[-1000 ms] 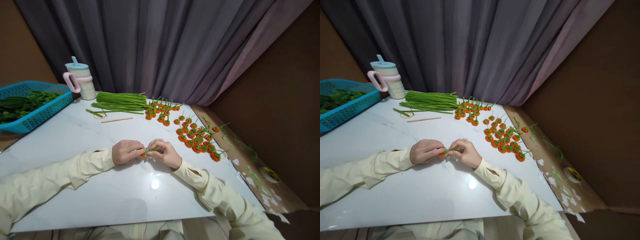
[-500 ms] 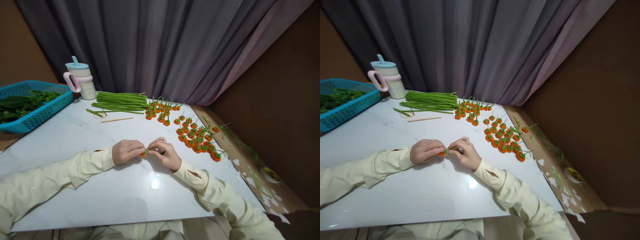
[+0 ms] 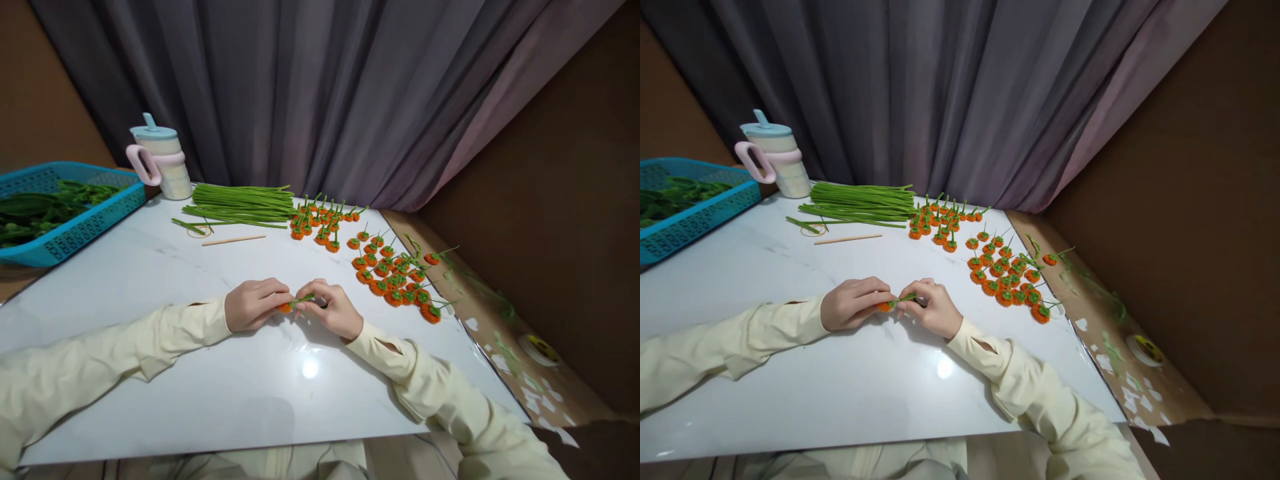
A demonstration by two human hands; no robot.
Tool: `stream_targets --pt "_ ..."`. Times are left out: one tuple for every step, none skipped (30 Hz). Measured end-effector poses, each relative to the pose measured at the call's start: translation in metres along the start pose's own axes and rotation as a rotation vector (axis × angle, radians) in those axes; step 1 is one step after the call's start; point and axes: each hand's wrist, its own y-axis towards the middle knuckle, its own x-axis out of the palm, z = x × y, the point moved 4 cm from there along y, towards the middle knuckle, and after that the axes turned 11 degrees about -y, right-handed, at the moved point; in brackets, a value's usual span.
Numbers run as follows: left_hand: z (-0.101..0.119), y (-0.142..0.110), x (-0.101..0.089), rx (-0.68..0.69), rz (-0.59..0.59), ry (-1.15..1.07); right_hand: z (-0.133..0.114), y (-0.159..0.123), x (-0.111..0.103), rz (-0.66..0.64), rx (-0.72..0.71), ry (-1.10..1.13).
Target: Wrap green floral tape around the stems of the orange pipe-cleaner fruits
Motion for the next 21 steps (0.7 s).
stream_targets --pt "0.000 0.000 0.000 -0.041 0.018 -0.048 0.002 0.000 0.001 -0.023 0.043 0.061" --pt "-0.001 0.001 0.000 -0.085 0.034 -0.104 0.003 0.000 0.002 -0.048 0.083 0.132" --pt "-0.001 0.001 0.000 -0.130 0.048 -0.164 0.005 0.000 0.004 -0.072 0.118 0.204" --pt "-0.002 0.002 0.000 -0.174 0.060 -0.224 0.006 0.000 0.005 -0.094 0.145 0.269" --pt "-0.003 0.002 0.000 -0.218 0.069 -0.282 0.006 0.001 0.006 -0.112 0.165 0.320" --pt "-0.004 0.003 0.000 -0.262 0.074 -0.336 0.007 0.001 0.006 -0.125 0.178 0.358" --pt "-0.004 0.003 0.000 -0.302 0.077 -0.384 0.007 0.001 0.006 -0.135 0.185 0.387" --pt "-0.005 0.004 0.001 -0.340 0.078 -0.426 0.007 0.002 0.006 -0.144 0.188 0.408" --pt "-0.006 0.004 0.001 -0.375 0.079 -0.463 0.007 0.002 0.006 -0.155 0.187 0.425" --pt "-0.007 0.004 0.002 -0.408 0.082 -0.494 0.007 0.003 0.005 -0.169 0.184 0.439" --pt "-0.008 0.005 0.002 -0.438 0.087 -0.521 0.007 0.003 0.005 -0.183 0.183 0.452" --pt "-0.008 0.005 0.003 -0.465 0.094 -0.546 0.007 0.003 0.005 -0.199 0.182 0.463" --pt "-0.009 0.005 0.003 -0.492 0.102 -0.572 0.007 0.004 0.005 -0.214 0.184 0.474" --pt "-0.010 0.005 0.003 -0.517 0.112 -0.600 0.008 0.004 0.005 -0.225 0.187 0.485" --pt "-0.011 0.005 0.004 -0.541 0.118 -0.629 0.008 0.004 0.005 -0.233 0.189 0.496" --pt "-0.012 0.006 0.004 -0.564 0.126 -0.658 0.008 0.004 0.005 -0.238 0.191 0.504" --pt "-0.012 0.006 0.004 -0.586 0.130 -0.688 0.008 0.004 0.005 -0.240 0.190 0.508" --pt "-0.013 0.006 0.004 -0.608 0.132 -0.717 0.008 0.004 0.005 -0.240 0.189 0.507" --pt "-0.013 0.006 0.005 -0.627 0.130 -0.747 0.009 0.004 0.006 -0.236 0.186 0.503" --pt "-0.013 0.007 0.005 -0.645 0.128 -0.777 0.009 0.004 0.006 -0.231 0.184 0.496" --pt "-0.014 0.007 0.005 -0.663 0.123 -0.808 0.008 0.003 0.006 -0.227 0.181 0.487"
